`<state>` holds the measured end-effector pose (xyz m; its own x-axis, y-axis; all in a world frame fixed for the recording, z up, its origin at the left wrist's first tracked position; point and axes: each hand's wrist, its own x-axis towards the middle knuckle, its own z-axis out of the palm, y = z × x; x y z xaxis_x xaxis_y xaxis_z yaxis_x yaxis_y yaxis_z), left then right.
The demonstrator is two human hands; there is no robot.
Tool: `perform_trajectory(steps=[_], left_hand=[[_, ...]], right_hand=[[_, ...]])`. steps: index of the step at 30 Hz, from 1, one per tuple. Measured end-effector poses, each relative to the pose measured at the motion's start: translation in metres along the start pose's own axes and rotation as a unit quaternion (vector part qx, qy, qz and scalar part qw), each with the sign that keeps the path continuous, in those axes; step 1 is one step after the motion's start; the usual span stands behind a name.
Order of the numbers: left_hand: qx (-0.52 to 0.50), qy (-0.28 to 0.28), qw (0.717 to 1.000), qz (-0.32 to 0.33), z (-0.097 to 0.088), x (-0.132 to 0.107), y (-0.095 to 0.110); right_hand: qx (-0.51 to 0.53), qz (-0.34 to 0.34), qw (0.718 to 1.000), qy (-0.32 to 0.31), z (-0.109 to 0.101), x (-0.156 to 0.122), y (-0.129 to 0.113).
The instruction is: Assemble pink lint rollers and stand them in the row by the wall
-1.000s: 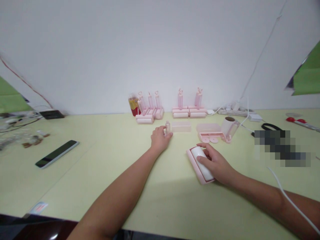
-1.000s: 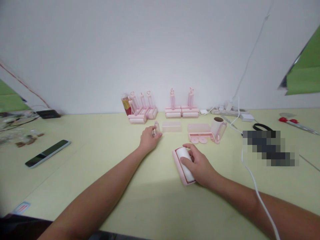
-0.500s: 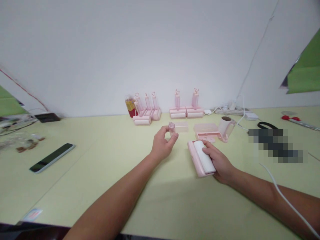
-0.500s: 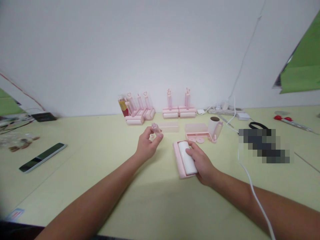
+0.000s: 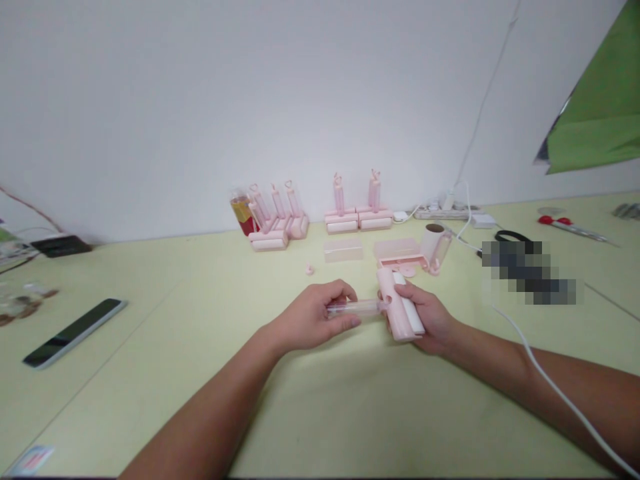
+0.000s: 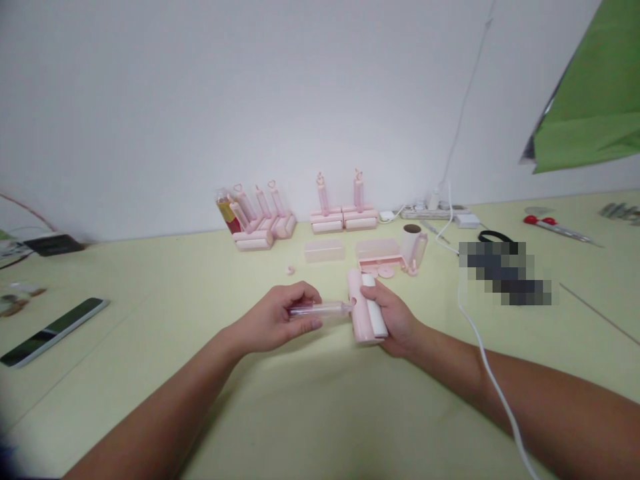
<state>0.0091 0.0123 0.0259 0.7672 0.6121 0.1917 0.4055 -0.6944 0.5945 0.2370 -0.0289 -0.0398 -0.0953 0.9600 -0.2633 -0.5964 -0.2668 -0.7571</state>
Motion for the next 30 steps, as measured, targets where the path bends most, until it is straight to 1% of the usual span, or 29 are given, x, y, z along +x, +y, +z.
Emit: perform_trajectory(steps=[6, 12, 18, 21, 26, 30], left_hand=[[0.04, 0.006, 0.999, 0.02, 0.001, 0.002, -0.004], [0.07, 0.023, 0.996, 0.053, 0.001, 0.002, -0.007], [0.066, 0.016, 0.995, 0.07, 0.003, 0.002, -0.009], [0.082, 0.016, 0.993, 0.08, 0.002, 0.002, -0.009], [0.122, 0.012, 0.989, 0.08, 0.002, 0.001, -0.007], [0.15, 0.004, 0.986, 0.072, 0.001, 0.001, -0.005]], right_hand=[[-0.004, -0.048, 0.999, 0.001, -0.004, 0.003, 0.005], [-0.022, -0.062, 0.998, -0.02, -0.002, 0.001, 0.005], [-0.027, -0.064, 0.998, -0.011, -0.001, 0.0, 0.004], [-0.036, -0.068, 0.997, -0.018, -0.002, 0.001, 0.007], [-0.064, -0.094, 0.993, -0.012, -0.005, 0.003, 0.011], [-0.089, -0.096, 0.991, 0.007, -0.004, 0.002, 0.011]])
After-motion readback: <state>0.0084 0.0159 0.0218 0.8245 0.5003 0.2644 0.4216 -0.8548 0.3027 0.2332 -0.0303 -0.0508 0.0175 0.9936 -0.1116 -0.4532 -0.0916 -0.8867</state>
